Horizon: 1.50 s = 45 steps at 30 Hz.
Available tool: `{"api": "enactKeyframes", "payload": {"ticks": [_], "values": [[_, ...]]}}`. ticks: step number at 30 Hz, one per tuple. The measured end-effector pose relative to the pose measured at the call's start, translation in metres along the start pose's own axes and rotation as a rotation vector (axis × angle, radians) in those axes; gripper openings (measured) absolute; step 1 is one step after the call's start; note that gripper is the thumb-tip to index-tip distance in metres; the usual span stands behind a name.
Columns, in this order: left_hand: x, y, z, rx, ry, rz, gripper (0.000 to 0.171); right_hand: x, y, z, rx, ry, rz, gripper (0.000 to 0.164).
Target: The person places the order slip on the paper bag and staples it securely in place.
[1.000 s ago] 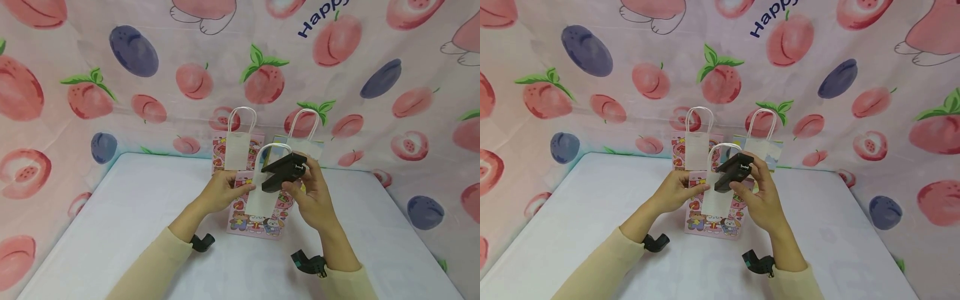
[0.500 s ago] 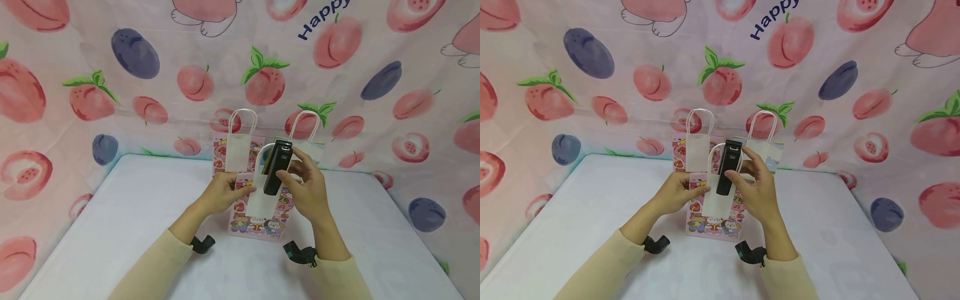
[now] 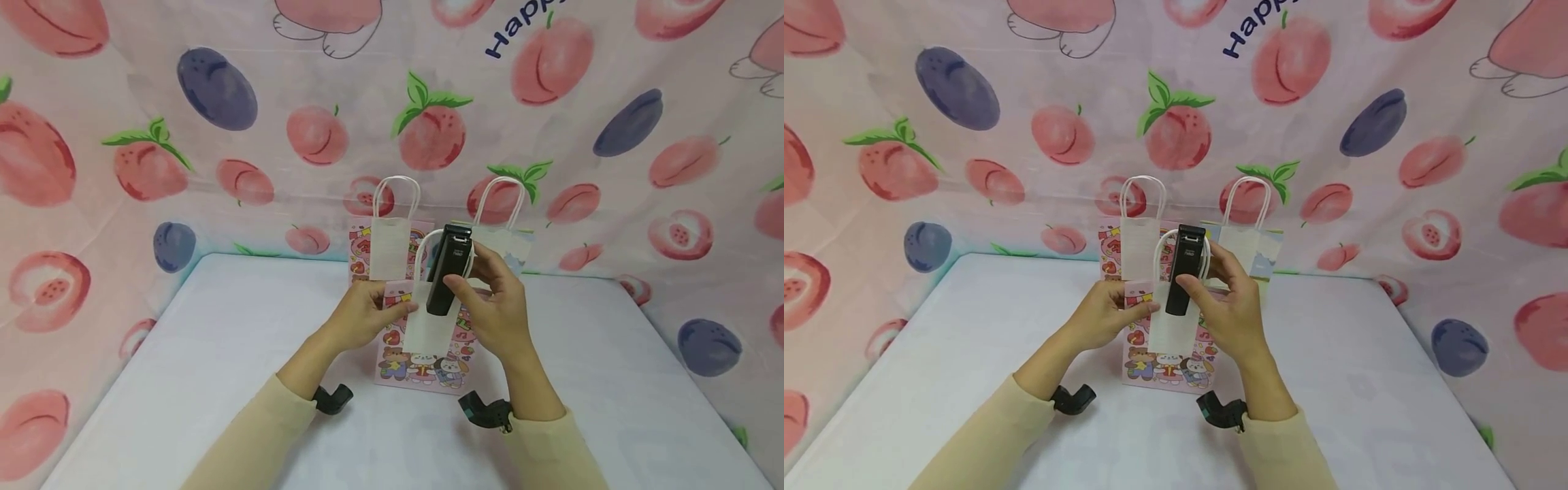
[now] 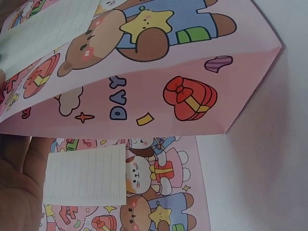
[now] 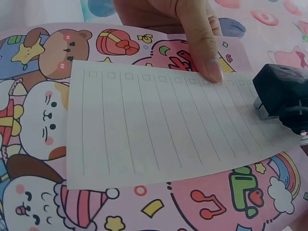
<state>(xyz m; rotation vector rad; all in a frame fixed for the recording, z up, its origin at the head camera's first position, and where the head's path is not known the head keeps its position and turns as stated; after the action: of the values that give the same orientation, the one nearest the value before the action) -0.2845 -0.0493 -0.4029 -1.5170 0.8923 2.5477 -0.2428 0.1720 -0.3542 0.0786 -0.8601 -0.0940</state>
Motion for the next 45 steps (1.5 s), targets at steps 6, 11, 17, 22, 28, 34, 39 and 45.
{"api": "enactKeyframes", "payload": {"ticks": [6, 11, 17, 22, 28, 34, 39, 45], "values": [[0.000, 0.002, 0.001, 0.003, 0.013, 0.006, 0.021, 0.003, 0.000, 0.002, -0.020, 0.036, -0.035, 0.062], [-0.001, 0.002, 0.001, 0.004, 0.013, 0.016, 0.021, 0.004, -0.001, 0.003, -0.031, 0.063, -0.021, 0.062], [-0.001, 0.002, 0.002, 0.016, 0.014, 0.012, 0.023, 0.003, -0.002, 0.002, -0.044, 0.102, -0.014, 0.061], [0.001, 0.002, 0.002, 0.054, 0.043, -0.023, 0.026, 0.003, -0.004, 0.001, -0.053, 0.113, 0.033, 0.058], [0.002, 0.001, 0.001, 0.089, 0.049, -0.119, 0.042, 0.001, -0.006, 0.000, -0.069, 0.120, 0.067, 0.058], [-0.005, -0.006, 0.002, -0.001, 0.095, -0.214, 0.076, 0.000, -0.009, -0.002, -0.071, 0.128, 0.055, 0.057], [-0.012, -0.013, 0.002, -0.052, 0.134, -0.237, 0.060, 0.000, -0.011, -0.002, -0.065, 0.138, 0.078, 0.057], [-0.011, -0.017, 0.002, -0.084, 0.056, -0.247, 0.049, -0.001, -0.012, -0.003, -0.059, 0.141, 0.077, 0.058]]}}
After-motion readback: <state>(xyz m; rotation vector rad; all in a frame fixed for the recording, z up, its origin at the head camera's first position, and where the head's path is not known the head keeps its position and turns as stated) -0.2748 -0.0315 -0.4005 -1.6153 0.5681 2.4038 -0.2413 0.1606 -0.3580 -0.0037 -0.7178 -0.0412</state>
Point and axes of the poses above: each hand's wrist, its own z-axis towards the middle knuckle, its own y-axis out of the back of the hand, x = y × z, the point moved 1 cm from there along z, towards the middle knuckle, and after that the axes turned 8 degrees about z, right-handed, at the moved point
